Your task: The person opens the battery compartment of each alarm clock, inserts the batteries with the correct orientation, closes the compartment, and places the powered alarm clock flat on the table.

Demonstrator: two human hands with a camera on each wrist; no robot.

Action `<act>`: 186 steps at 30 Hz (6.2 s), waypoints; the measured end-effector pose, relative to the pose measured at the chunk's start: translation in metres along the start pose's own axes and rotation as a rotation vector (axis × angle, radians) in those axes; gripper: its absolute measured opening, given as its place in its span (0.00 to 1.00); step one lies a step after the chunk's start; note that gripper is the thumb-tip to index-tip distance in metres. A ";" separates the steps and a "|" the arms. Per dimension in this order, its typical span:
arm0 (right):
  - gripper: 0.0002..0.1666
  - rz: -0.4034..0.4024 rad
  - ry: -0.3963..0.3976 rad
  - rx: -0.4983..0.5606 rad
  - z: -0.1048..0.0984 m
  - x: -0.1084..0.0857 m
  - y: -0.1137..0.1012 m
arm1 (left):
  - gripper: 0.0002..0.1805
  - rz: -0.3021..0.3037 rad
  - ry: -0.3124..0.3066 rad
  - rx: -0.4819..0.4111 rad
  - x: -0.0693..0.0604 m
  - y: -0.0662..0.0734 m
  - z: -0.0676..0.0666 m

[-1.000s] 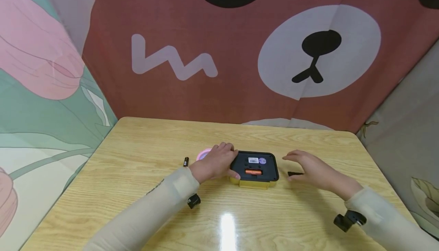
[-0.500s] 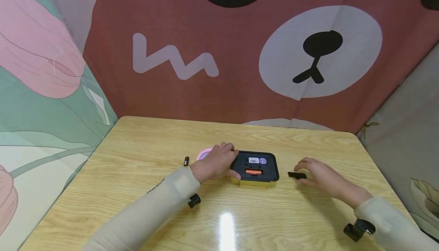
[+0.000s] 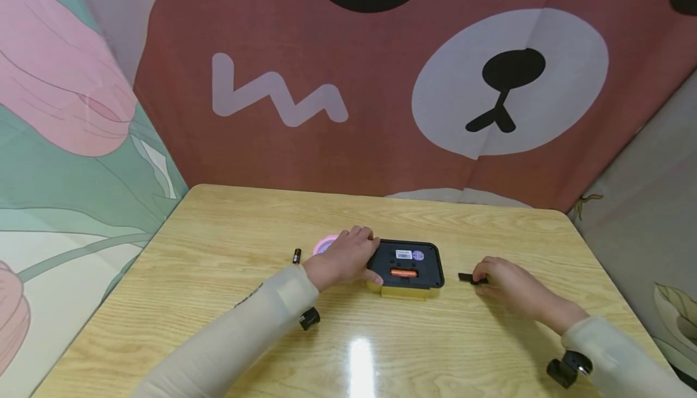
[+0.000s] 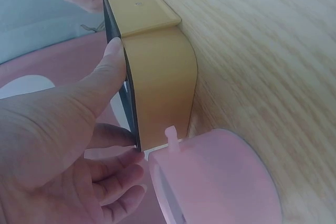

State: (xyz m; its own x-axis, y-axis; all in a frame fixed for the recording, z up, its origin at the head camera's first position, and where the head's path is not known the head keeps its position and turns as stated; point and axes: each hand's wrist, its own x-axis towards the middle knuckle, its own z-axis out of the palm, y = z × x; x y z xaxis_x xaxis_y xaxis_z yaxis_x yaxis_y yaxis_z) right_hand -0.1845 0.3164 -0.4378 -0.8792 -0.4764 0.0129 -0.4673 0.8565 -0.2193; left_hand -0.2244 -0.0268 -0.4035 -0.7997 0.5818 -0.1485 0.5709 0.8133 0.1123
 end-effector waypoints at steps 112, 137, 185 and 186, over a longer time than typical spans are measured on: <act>0.14 -0.166 0.160 -0.162 -0.016 0.034 -0.092 | 0.50 0.016 -0.006 0.011 -0.002 -0.001 -0.001; 0.12 -0.132 0.117 -0.230 -0.002 0.051 -0.121 | 0.51 0.003 -0.013 0.056 -0.001 0.000 0.001; 0.11 -0.088 0.019 -0.338 0.005 0.071 -0.138 | 0.49 0.015 -0.010 0.057 -0.002 0.001 -0.001; 0.11 -0.087 0.021 -0.337 0.005 0.071 -0.138 | 0.49 0.015 -0.011 0.056 -0.002 0.001 -0.001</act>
State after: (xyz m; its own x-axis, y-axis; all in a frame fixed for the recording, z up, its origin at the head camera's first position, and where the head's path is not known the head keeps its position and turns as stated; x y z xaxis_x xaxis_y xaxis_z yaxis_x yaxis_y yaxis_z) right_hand -0.1821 0.1636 -0.4115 -0.8347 -0.5494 0.0378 -0.5423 0.8319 0.1175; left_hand -0.2224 -0.0270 -0.4018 -0.7889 0.5939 -0.1579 0.5929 0.8031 0.0591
